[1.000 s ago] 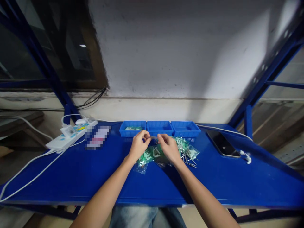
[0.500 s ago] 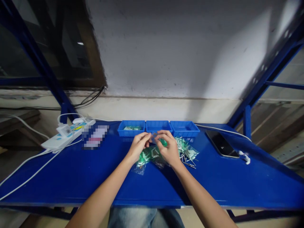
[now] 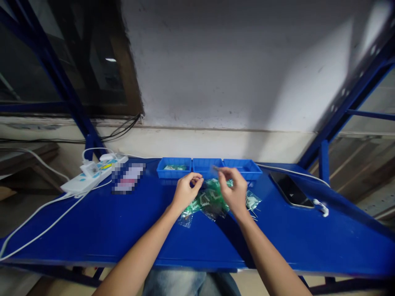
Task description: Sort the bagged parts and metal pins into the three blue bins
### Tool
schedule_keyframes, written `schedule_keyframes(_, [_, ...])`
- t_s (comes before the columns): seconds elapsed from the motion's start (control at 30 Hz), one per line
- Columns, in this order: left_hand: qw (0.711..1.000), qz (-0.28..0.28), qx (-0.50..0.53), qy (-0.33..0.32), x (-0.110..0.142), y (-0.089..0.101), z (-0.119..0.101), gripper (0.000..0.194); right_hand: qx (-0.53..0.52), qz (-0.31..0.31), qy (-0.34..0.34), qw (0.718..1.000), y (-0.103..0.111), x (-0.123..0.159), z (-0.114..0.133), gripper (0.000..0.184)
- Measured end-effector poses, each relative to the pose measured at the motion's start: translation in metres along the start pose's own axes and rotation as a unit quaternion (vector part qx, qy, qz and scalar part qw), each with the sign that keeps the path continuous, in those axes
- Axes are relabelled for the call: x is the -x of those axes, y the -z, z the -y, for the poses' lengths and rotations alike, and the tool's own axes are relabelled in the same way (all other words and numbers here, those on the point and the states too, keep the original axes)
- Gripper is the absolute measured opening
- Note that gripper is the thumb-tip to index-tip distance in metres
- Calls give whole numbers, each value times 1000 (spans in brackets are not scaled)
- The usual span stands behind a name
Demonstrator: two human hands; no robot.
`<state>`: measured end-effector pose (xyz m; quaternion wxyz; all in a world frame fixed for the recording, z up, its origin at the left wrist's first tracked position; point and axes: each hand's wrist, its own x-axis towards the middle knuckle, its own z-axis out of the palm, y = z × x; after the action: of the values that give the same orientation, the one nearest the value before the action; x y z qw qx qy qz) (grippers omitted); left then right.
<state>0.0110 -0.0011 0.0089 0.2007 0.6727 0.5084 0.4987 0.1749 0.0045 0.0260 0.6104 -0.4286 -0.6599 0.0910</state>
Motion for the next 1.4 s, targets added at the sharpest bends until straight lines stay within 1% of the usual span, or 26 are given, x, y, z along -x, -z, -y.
schedule_keyframes(0.03, [999, 8, -41, -9, 1, 0, 1, 20, 48, -50, 27, 997, 7, -7, -6, 17])
schedule_keyframes(0.07, [996, 17, -81, -19, 2, -1, 1, 19, 99, -98, 41, 989, 13, -15, -14, 19])
schedule_keyframes(0.1, [992, 28, -117, -29, 3, -1, 1, 19, 151, -129, 47, 979, 18, -22, -23, 22])
schedule_keyframes(0.13, [987, 40, -151, -35, 4, -2, 2, 19, 199, -132, 50, 970, 22, -28, -33, 25])
schedule_keyframes(0.2, [976, 57, -207, -31, 6, -3, 2, 21, 275, -104, 37, 955, 25, -34, -50, 32])
schedule_keyframes(0.23, [971, 64, -231, -20, 5, -3, 3, 23, 293, -82, 26, 952, 24, -33, -55, 34])
schedule_keyframes(0.3, [959, 81, -269, 28, 2, -4, 4, 26, 294, -25, 11, 955, 15, -24, -59, 34])
schedule_keyframes(0.43, [929, 147, -305, 153, -18, -8, 5, 34, 235, 89, 15, 968, -10, 0, -44, 27])
schedule_keyframes(0.5, [918, 166, -313, 179, -28, -13, 5, 32, 220, 126, 11, 967, -18, 8, -38, 25])
schedule_keyframes(0.6, [914, 180, -310, 189, -36, -20, 6, 20, 225, 165, 10, 960, -21, 13, -36, 23])
schedule_keyframes(0.67, [917, 190, -296, 190, -37, -21, 9, 13, 225, 170, 12, 959, -19, 12, -37, 22])
schedule_keyframes(0.73, [921, 194, -279, 188, -35, -17, 15, 11, 214, 163, 12, 963, -17, 11, -37, 22])
schedule_keyframes(0.83, [931, 189, -261, 174, -29, -4, 23, 12, 190, 157, 6, 969, -16, 9, -33, 22])
schedule_keyframes(0.87, [939, 180, -245, 164, -27, 0, 25, 12, 181, 159, 2, 971, -16, 9, -30, 22])
schedule_keyframes(0.9, [951, 165, -214, 153, -26, 4, 26, 12, 170, 161, -2, 972, -17, 9, -27, 22])
schedule_keyframes(0.97, [978, 123, -109, 131, -24, 9, 25, 13, 135, 167, -26, 976, -18, 10, -21, 24])
schedule_keyframes(1.03, [992, 78, 12, 100, -23, 10, 21, 23, 70, 170, -74, 980, -20, 12, -16, 28])
schedule_keyframes(1.1, [992, 62, 87, 68, -23, 7, 14, 33, -11, 162, -129, 978, -22, 13, -14, 33])
schedule_keyframes(1.13, [990, 64, 110, 55, -22, 4, 10, 32, -50, 157, -149, 975, -23, 14, -13, 34])
schedule_keyframes(1.2, [985, 80, 143, 51, -21, -1, 4, 23, -109, 144, -173, 968, -25, 13, -14, 28])
schedule_keyframes(1.27, [979, 94, 166, 68, -20, -5, 1, 16, -141, 134, -186, 963, -25, 12, -14, 25])
schedule_keyframes(1.33, [977, 88, 176, 85, -19, -8, 0, 15, -153, 125, -196, 960, -24, 10, -15, 26])
schedule_keyframes(1.4, [980, 76, 168, 81, -18, -8, 2, 15, -160, 120, -199, 959, -23, 10, -14, 25])
